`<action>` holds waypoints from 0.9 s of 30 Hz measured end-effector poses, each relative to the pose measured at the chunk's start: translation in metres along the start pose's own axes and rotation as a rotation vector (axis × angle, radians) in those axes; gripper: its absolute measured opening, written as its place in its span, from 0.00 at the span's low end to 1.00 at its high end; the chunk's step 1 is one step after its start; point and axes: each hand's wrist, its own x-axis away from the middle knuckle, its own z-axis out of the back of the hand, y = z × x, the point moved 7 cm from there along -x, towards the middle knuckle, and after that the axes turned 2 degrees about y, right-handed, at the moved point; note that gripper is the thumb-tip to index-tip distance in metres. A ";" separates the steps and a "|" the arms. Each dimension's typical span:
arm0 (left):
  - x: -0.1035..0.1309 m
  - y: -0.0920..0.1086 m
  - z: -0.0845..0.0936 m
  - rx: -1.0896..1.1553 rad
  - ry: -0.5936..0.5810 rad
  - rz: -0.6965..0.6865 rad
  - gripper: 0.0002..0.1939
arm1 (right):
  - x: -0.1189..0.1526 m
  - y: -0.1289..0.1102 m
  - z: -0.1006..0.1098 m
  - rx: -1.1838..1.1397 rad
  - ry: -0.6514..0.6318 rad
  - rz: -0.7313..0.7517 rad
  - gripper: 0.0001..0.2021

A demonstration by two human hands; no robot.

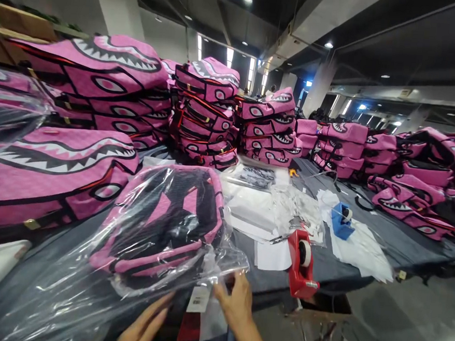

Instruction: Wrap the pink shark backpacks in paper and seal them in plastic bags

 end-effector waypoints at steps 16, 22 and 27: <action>-0.020 0.060 -0.063 0.574 -0.243 0.413 0.28 | -0.005 0.002 -0.033 -0.456 -0.445 -0.143 0.10; -0.010 0.071 -0.067 0.687 -0.241 0.450 0.22 | -0.008 -0.004 -0.011 -0.435 -0.433 -0.003 0.11; -0.015 0.063 -0.052 0.765 -0.133 0.511 0.19 | -0.009 -0.009 0.005 -0.248 -0.479 0.001 0.12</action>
